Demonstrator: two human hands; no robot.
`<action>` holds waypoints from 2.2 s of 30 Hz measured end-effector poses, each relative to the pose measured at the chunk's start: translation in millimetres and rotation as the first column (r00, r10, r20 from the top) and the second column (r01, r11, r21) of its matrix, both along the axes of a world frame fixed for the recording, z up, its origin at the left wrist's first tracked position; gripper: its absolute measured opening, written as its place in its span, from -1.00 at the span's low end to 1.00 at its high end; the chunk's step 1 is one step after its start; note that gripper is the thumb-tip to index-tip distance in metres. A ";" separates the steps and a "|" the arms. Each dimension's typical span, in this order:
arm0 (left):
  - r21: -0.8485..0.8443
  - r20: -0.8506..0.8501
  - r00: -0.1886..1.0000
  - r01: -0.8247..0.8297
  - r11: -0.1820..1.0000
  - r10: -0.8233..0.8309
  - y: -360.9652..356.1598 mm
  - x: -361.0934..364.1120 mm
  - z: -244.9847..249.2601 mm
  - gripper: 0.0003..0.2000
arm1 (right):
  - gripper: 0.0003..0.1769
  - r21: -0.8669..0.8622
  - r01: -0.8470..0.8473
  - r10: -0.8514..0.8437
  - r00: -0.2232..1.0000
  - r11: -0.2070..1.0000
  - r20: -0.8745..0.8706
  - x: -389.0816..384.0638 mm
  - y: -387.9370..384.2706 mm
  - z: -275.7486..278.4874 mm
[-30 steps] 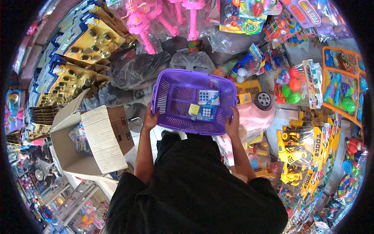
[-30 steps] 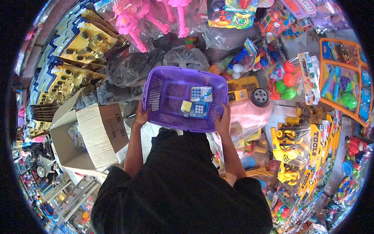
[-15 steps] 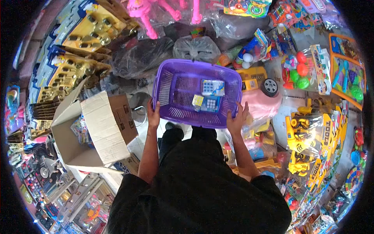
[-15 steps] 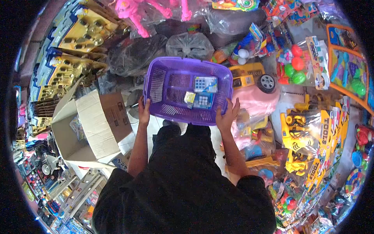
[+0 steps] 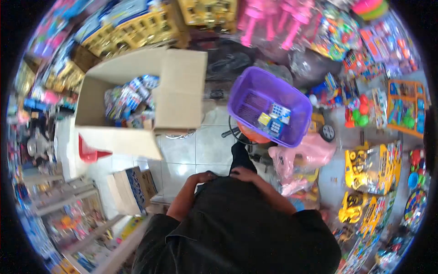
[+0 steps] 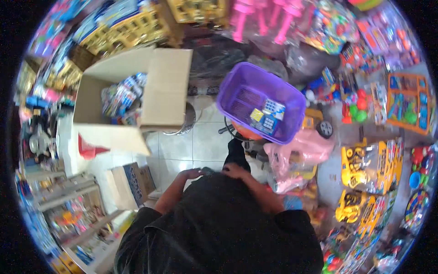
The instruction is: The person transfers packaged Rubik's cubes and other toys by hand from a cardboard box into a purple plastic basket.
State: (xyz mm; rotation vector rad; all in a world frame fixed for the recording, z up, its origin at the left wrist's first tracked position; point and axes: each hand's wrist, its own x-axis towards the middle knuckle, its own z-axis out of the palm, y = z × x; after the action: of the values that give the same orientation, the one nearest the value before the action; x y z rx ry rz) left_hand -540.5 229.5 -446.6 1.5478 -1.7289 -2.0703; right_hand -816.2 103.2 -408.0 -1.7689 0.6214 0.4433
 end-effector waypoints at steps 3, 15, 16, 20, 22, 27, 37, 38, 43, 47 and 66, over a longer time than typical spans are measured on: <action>0.322 0.001 0.979 -0.194 0.927 0.205 81.5 13.2 38.2 -0.50 | -0.26 0.010 -0.046 0.047 0.974 0.999 -0.221 34.3 24.8 42.8; -0.378 0.043 0.786 -0.558 0.739 0.616 278.7 6.1 -15.1 -0.54 | -0.16 0.030 -0.536 0.533 0.830 0.844 -0.166 198.0 60.8 98.8; -0.542 0.150 0.863 -0.337 0.770 0.483 282.8 12.2 -30.1 -0.53 | -0.17 0.065 -0.525 0.529 0.841 0.849 -0.112 212.7 64.2 103.5; -0.045 0.054 0.513 -0.856 0.516 0.857 276.3 37.2 -4.2 -0.55 | -0.25 0.108 -0.548 0.538 0.836 0.830 0.106 280.1 80.7 178.8; 0.033 0.094 0.365 -0.931 0.363 0.926 259.8 64.2 29.3 -0.55 | -0.28 0.032 -0.606 0.586 0.781 0.795 0.216 312.0 79.6 224.4; -0.308 -0.095 0.116 -0.948 0.082 0.989 179.6 170.2 152.9 -0.68 | -0.39 -0.103 -0.539 0.493 0.655 0.836 0.572 379.8 50.1 357.9; -0.632 -0.621 0.120 -0.661 -0.404 0.775 36.0 386.0 396.9 -0.86 | -0.67 -0.288 0.067 0.154 0.720 0.955 0.677 476.1 -55.7 418.4; -0.675 -0.594 0.178 -0.640 -0.366 0.784 23.3 402.7 401.1 -0.86 | -0.67 -0.272 0.076 0.135 0.723 0.959 0.677 481.4 -59.5 413.3; -0.729 -0.441 0.404 -0.682 -0.057 0.802 -40.9 453.6 422.1 -0.87 | -0.67 -0.262 0.096 0.091 0.780 0.960 0.620 487.9 -66.3 401.6; -0.748 0.137 0.777 -0.326 0.579 0.614 -110.3 487.1 434.6 -0.68 | -0.66 -0.426 0.144 0.121 0.835 0.893 0.537 500.6 -80.7 410.7; -0.455 0.568 0.795 0.085 0.886 0.215 -232.0 544.4 232.0 -0.52 | -0.41 -0.541 0.122 -0.116 0.992 0.832 0.046 596.6 -153.6 260.3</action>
State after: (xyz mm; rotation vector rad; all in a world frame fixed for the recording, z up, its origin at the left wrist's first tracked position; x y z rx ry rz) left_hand 3.9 -2.5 -214.6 2.1807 -2.0840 -1.0215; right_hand -219.6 -50.4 -147.7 -2.2518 0.9105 0.1718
